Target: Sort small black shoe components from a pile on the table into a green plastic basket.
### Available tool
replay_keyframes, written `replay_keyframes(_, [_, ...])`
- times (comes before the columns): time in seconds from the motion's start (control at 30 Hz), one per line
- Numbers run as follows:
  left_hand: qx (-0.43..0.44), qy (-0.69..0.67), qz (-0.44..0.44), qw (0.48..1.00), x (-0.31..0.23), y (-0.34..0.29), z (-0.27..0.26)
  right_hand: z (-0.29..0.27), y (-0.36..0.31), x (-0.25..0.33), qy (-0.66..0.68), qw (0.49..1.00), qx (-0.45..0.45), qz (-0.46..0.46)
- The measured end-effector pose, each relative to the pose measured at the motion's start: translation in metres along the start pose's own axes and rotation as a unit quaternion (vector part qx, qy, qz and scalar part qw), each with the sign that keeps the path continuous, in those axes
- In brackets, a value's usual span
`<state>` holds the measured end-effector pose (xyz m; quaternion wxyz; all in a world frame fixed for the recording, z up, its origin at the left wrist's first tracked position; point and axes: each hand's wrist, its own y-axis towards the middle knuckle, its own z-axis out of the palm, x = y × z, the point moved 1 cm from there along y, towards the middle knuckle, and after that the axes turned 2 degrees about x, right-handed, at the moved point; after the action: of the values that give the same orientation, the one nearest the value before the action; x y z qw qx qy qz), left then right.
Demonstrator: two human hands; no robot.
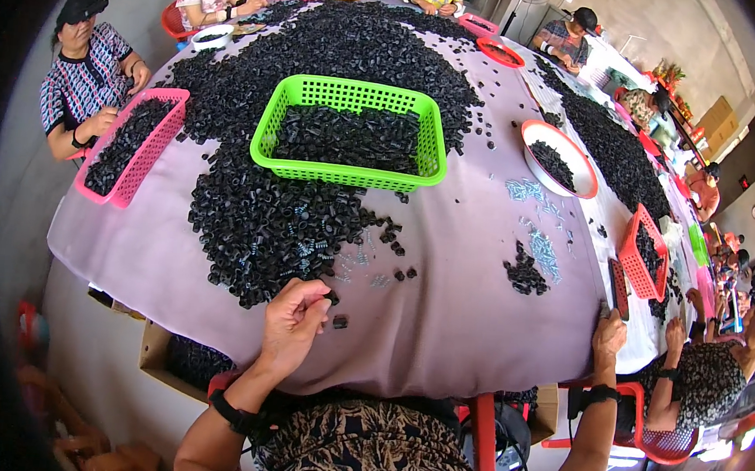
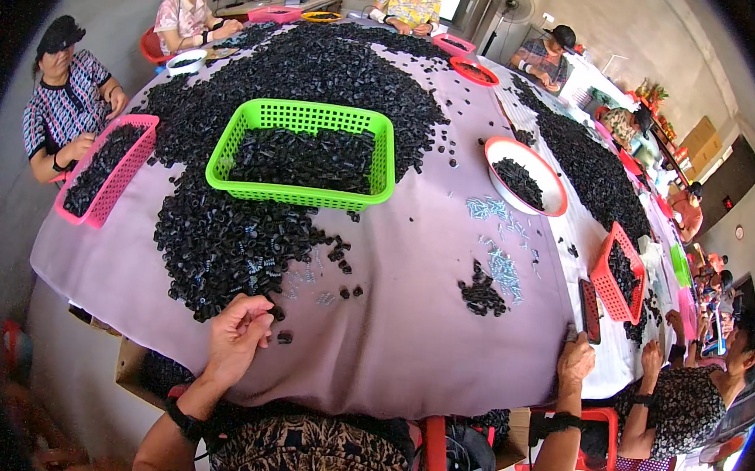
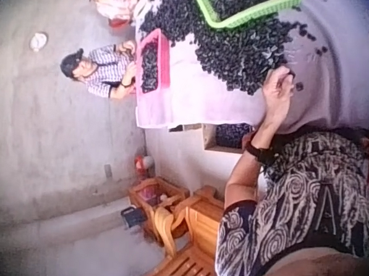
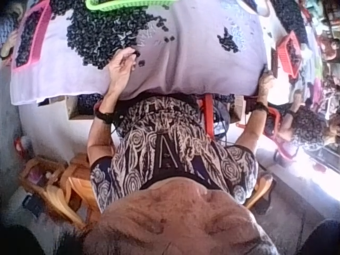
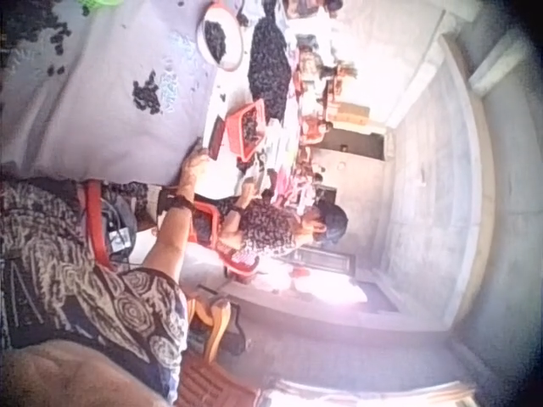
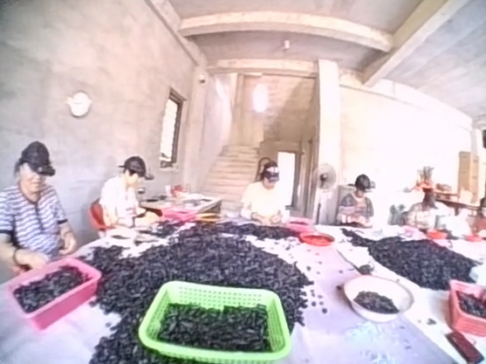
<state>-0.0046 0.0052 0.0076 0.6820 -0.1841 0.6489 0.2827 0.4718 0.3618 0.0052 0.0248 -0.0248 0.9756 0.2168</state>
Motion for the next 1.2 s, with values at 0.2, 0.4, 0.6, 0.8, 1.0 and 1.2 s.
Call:
replay_keyframes(0.2, [-0.009, 0.011, -0.002, 1.000, -0.001, -0.001, 0.000, 0.003, 0.013, -0.016, -0.009, 1.000, -0.004, 0.001])
replay_keyframes(0.4, [-0.004, 0.006, 0.011, 1.000, 0.004, 0.001, 0.000, 0.015, 0.016, -0.025, 0.003, 0.999, -0.029, 0.045])
replay_keyframes(0.6, [-0.002, -0.022, 0.001, 1.000, 0.003, 0.006, 0.000, 0.028, 0.024, -0.038, 0.000, 0.998, -0.064, 0.008])
replay_keyframes(0.8, [-0.027, 0.038, 0.064, 0.997, 0.005, -0.006, -0.019, 0.020, 0.035, -0.028, -0.023, 0.999, 0.032, 0.026])
replay_keyframes(1.0, [0.001, -0.023, 0.061, 0.998, 0.017, 0.008, -0.004, 0.085, 0.056, 0.092, 0.060, 0.994, 0.071, -0.055])
replay_keyframes(1.2, [-0.008, 0.045, 0.123, 0.991, 0.020, 0.004, -0.006, 0.103, 0.071, 0.140, 0.110, 0.987, 0.047, -0.105])
